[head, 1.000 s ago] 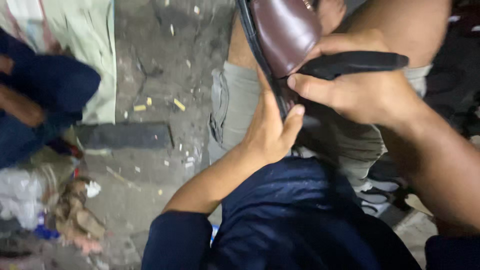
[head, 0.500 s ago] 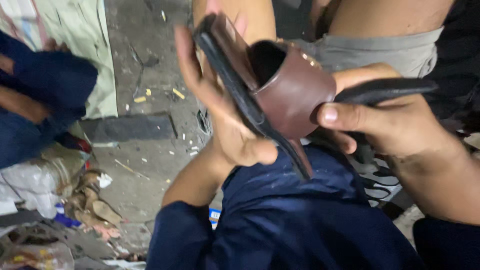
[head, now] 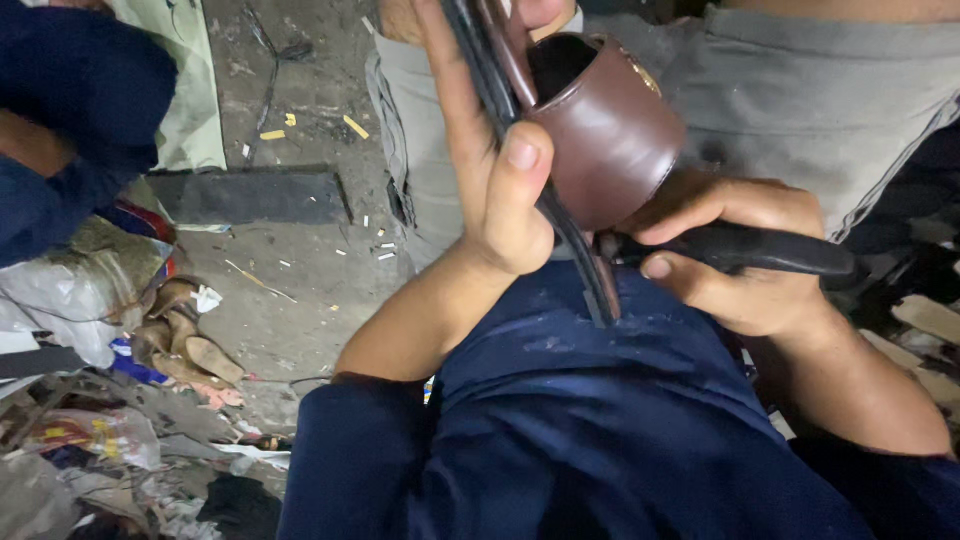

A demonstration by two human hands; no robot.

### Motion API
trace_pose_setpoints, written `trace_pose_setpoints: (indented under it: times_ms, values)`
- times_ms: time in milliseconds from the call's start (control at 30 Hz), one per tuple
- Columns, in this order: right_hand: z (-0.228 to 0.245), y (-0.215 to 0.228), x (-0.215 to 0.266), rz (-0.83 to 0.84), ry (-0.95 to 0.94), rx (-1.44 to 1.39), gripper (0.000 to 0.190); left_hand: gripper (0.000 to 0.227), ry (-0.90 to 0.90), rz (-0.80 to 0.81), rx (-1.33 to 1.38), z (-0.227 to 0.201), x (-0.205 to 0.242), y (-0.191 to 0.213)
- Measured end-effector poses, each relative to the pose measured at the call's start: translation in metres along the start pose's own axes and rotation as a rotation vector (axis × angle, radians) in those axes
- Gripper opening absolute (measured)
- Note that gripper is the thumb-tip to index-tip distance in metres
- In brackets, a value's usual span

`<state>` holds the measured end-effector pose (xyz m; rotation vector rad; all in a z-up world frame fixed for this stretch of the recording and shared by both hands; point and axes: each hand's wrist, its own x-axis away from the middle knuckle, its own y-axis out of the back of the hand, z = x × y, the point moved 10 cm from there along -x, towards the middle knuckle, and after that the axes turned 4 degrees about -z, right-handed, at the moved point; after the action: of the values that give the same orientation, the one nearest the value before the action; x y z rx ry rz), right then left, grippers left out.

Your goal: The person assembles brown sandals by attaching the upper strap to the sole using a handheld tool. They repeatedly press the strap into place, flip the sandal to inspect the attachment, and use a small heating device to secure the bond.

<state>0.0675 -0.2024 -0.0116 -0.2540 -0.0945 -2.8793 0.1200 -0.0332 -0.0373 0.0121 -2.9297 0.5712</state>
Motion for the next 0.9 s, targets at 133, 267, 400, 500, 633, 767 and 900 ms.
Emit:
trace_pose_setpoints:
  times_ms: [133,267,400,500,633,767,900]
  values:
    - [0.003,-0.006,-0.001,-0.020,-0.011,0.078,0.019,0.106,-0.057,-0.100,0.085,0.000,0.006,-0.007]
    - [0.010,-0.008,-0.002,0.008,0.061,0.023,0.017,0.107,-0.080,-0.127,0.180,0.000,0.007,-0.010]
    - [-0.007,0.002,0.000,0.050,-0.076,0.105,0.019,0.098,-0.079,-0.115,0.218,0.002,0.007,-0.008]
    - [-0.004,0.006,-0.002,0.073,-0.056,0.064,0.018,0.102,-0.058,-0.100,0.204,0.005,0.006,-0.010]
    - [0.003,0.002,-0.013,0.103,-0.093,0.076,0.017,0.100,-0.065,-0.121,0.196,0.004,0.010,-0.014]
    - [-0.008,-0.002,-0.018,0.162,-0.273,0.254,0.017,0.098,-0.076,-0.197,0.167,0.010,0.019,-0.014]
    - [-0.011,-0.002,-0.021,0.230,-0.237,0.393,0.022,0.093,-0.022,-0.185,0.114,0.021,0.024,-0.013]
